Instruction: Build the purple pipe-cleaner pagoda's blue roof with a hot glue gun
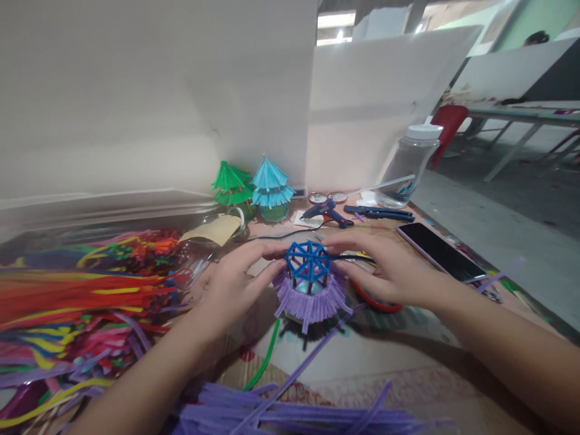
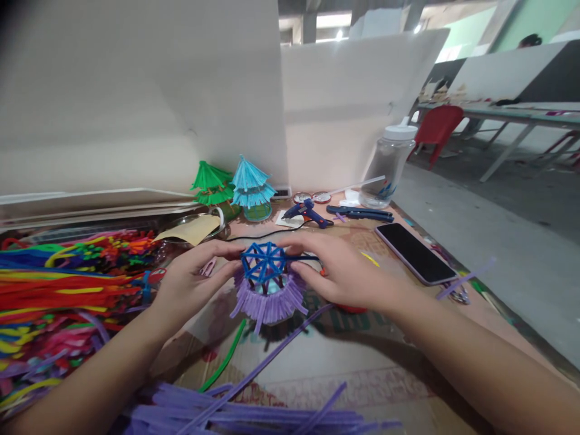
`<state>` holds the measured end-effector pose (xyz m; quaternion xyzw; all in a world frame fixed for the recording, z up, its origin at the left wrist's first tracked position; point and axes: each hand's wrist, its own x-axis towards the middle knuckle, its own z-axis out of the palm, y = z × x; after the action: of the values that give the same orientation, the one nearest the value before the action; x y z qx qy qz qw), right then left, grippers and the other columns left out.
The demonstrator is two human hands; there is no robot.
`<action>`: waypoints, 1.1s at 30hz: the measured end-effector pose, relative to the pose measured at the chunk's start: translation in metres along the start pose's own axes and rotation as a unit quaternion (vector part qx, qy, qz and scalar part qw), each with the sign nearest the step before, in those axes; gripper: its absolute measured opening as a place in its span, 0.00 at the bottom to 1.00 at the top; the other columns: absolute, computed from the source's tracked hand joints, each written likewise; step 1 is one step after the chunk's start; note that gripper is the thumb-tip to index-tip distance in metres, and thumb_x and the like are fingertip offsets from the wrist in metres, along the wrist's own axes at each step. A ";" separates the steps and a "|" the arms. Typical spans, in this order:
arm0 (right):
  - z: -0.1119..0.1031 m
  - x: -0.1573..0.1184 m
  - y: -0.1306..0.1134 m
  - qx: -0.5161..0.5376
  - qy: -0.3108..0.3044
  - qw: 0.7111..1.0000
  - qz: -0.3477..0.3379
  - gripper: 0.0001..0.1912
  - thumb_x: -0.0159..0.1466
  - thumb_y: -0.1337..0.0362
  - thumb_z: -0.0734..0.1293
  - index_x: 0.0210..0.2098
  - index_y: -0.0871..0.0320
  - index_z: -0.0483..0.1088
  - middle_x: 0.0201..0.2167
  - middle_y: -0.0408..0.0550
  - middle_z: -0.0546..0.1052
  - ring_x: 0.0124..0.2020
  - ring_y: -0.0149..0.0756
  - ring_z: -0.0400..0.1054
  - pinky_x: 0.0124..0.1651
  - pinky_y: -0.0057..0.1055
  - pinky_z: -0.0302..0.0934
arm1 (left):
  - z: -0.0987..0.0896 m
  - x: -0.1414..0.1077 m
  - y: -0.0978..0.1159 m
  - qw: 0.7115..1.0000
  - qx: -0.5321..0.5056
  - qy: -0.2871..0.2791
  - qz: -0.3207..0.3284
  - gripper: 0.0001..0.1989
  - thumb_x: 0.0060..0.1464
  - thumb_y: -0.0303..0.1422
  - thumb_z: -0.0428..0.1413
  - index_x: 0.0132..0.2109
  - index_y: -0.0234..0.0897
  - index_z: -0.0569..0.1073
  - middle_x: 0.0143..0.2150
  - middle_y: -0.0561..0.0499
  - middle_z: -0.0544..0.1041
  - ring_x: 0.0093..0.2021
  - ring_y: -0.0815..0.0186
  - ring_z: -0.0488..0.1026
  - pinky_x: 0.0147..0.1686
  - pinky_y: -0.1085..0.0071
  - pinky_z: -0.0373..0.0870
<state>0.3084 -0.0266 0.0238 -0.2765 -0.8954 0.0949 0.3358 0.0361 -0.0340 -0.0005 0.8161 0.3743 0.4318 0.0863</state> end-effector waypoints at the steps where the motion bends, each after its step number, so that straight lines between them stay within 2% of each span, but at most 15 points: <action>1: -0.001 0.000 0.001 0.016 0.000 1.000 0.019 0.17 0.67 0.68 0.65 0.56 0.55 0.67 0.45 0.47 0.81 0.46 0.35 0.77 0.49 0.31 0.70 | 0.000 0.000 0.000 1.000 -0.003 -0.001 0.000 0.10 0.60 0.30 0.60 0.49 0.41 0.77 0.44 0.52 0.83 0.44 0.68 0.80 0.49 0.71 0.76; 3: -0.004 -0.001 0.003 0.039 0.023 0.997 0.063 0.14 0.68 0.65 0.65 0.53 0.54 0.68 0.42 0.46 0.81 0.43 0.35 0.77 0.48 0.33 0.69 | 0.000 0.000 0.000 1.000 -0.004 0.001 0.002 0.09 0.60 0.29 0.60 0.48 0.41 0.78 0.43 0.53 0.83 0.44 0.68 0.79 0.49 0.70 0.76; 6: -0.009 -0.003 0.008 0.024 0.114 0.984 0.133 0.05 0.68 0.60 0.66 0.39 0.54 0.72 0.34 0.45 0.80 0.36 0.37 0.76 0.41 0.34 0.68 | 0.000 -0.001 0.001 1.000 -0.004 0.006 0.004 0.08 0.60 0.29 0.60 0.47 0.40 0.77 0.43 0.52 0.83 0.43 0.68 0.79 0.49 0.70 0.76; 9: -0.016 -0.004 0.008 0.009 0.165 0.974 0.154 0.10 0.68 0.58 0.66 0.31 0.54 0.72 0.29 0.44 0.78 0.32 0.36 0.74 0.38 0.33 0.66 | 0.001 -0.001 0.000 1.000 0.000 0.008 0.002 0.07 0.60 0.29 0.60 0.46 0.40 0.77 0.42 0.52 0.83 0.43 0.67 0.79 0.48 0.70 0.76; 13: -0.022 -0.002 0.003 -0.032 0.122 0.984 0.127 0.11 0.69 0.62 0.64 0.31 0.55 0.73 0.29 0.44 0.79 0.31 0.34 0.74 0.36 0.31 0.64 | 0.000 -0.002 -0.002 1.000 0.007 -0.002 -0.007 0.07 0.60 0.30 0.59 0.46 0.41 0.77 0.43 0.52 0.83 0.44 0.66 0.79 0.50 0.69 0.76; 18: -0.011 -0.001 0.000 -0.036 0.074 0.991 0.103 0.06 0.67 0.67 0.65 0.38 0.55 0.75 0.34 0.44 0.82 0.36 0.34 0.76 0.40 0.30 0.66 | 0.000 -0.003 -0.002 1.000 0.014 -0.016 -0.020 0.08 0.60 0.32 0.59 0.47 0.40 0.76 0.43 0.50 0.82 0.44 0.64 0.79 0.48 0.66 0.77; 21: -0.007 -0.002 -0.001 -0.037 0.053 0.992 0.105 0.06 0.68 0.63 0.66 0.36 0.56 0.75 0.34 0.45 0.82 0.37 0.36 0.76 0.42 0.32 0.66 | 0.001 -0.004 -0.001 1.000 0.015 -0.011 -0.022 0.07 0.60 0.30 0.58 0.46 0.39 0.76 0.41 0.51 0.82 0.43 0.65 0.79 0.46 0.67 0.77; 24: -0.007 -0.001 -0.003 -0.049 0.013 0.992 0.119 0.09 0.68 0.58 0.66 0.41 0.56 0.75 0.37 0.46 0.82 0.39 0.38 0.75 0.43 0.33 0.65 | 0.004 -0.006 -0.001 1.000 0.018 -0.001 -0.025 0.06 0.59 0.29 0.58 0.44 0.39 0.76 0.40 0.51 0.82 0.41 0.65 0.80 0.44 0.68 0.78; 26: -0.007 -0.001 -0.004 -0.056 -0.019 0.991 0.119 0.09 0.67 0.58 0.67 0.43 0.55 0.74 0.38 0.46 0.82 0.40 0.38 0.75 0.43 0.33 0.64 | 0.005 -0.008 -0.002 1.000 0.026 0.015 -0.006 0.06 0.58 0.27 0.58 0.44 0.39 0.76 0.40 0.51 0.83 0.41 0.65 0.81 0.44 0.68 0.79; 28: -0.007 -0.001 -0.006 -0.059 -0.039 0.991 0.110 0.06 0.67 0.61 0.68 0.41 0.56 0.74 0.37 0.45 0.81 0.38 0.37 0.75 0.43 0.33 0.63 | 0.004 -0.010 -0.002 0.998 0.038 0.025 0.037 0.07 0.57 0.26 0.58 0.43 0.39 0.76 0.40 0.50 0.83 0.41 0.65 0.81 0.45 0.67 0.79; 33: -0.011 0.000 -0.007 -0.047 -0.033 0.994 0.095 0.05 0.67 0.65 0.67 0.34 0.56 0.74 0.31 0.44 0.80 0.33 0.34 0.72 0.39 0.30 0.61 | 0.000 -0.011 0.002 0.988 0.071 0.010 0.139 0.06 0.58 0.24 0.58 0.40 0.40 0.74 0.42 0.50 0.83 0.42 0.66 0.82 0.43 0.71 0.78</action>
<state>0.3125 -0.0330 0.0350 -0.3726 -0.8791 0.0929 0.2824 0.0339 -0.0427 -0.0066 0.8601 0.2876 0.4197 -0.0363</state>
